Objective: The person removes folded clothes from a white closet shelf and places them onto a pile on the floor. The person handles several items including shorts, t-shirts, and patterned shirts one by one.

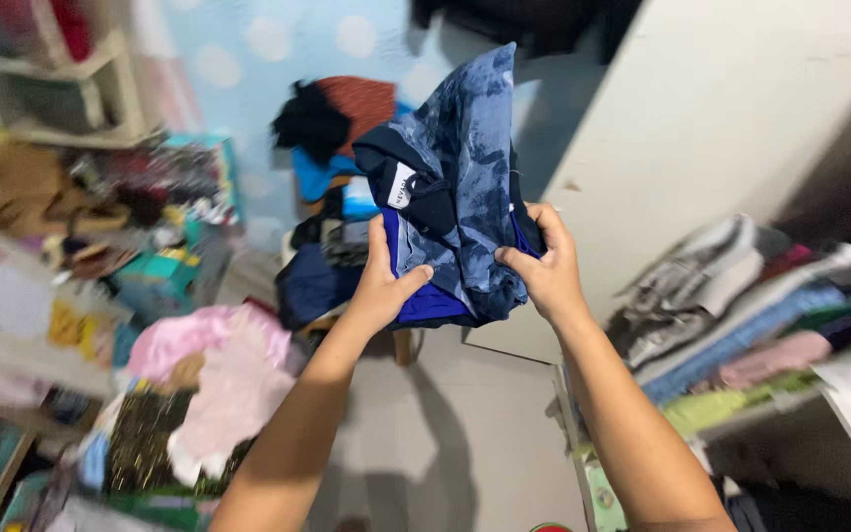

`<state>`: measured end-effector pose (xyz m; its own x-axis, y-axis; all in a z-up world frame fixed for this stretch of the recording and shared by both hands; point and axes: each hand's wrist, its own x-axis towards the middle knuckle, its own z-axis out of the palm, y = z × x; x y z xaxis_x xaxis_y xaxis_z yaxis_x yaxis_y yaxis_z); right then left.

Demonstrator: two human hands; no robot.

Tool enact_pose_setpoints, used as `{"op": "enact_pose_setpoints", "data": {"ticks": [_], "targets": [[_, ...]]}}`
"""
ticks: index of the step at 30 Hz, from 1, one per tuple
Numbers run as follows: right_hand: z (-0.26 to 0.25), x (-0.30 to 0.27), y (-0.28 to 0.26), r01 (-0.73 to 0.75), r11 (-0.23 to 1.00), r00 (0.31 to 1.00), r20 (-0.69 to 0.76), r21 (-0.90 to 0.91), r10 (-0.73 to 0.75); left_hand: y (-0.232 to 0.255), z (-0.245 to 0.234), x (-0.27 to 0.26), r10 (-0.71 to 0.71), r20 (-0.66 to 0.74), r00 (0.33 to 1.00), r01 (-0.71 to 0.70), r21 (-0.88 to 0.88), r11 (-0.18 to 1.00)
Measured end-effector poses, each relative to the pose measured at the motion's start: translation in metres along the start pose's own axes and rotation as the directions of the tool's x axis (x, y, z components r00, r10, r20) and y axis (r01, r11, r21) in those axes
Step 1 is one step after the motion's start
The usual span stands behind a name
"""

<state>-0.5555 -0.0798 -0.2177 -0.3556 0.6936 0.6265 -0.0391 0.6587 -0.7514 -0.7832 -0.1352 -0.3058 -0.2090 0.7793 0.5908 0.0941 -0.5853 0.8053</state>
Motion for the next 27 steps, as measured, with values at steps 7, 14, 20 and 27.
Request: {"op": "enact_pose_setpoints", "data": {"ticks": [7, 14, 20, 27], "targets": [[0.087, -0.019, 0.037, -0.197, 0.973, 0.941, 0.3, 0.119, 0.154, 0.002, -0.063, -0.098, -0.081, -0.214, 0.973, 0.072, -0.049, 0.996], [0.187, -0.048, 0.076, -0.294, 0.941, 0.819, 0.552, 0.168, 0.157, 0.0, -0.129, -0.195, -0.149, -0.42, 0.895, 0.2, 0.08, 0.976], [0.271, -0.086, 0.095, -0.296, 0.927, 0.749, 0.658, 0.232, 0.074, 0.008, -0.173, -0.264, -0.124, -0.582, 0.803, 0.359, 0.308, 0.881], [0.355, -0.129, 0.12, -0.323, 0.923, 0.671, 0.738, 0.209, 0.068, 0.007, -0.216, -0.332, -0.151, -0.657, 0.739, 0.494, 0.375, 0.784]]}}
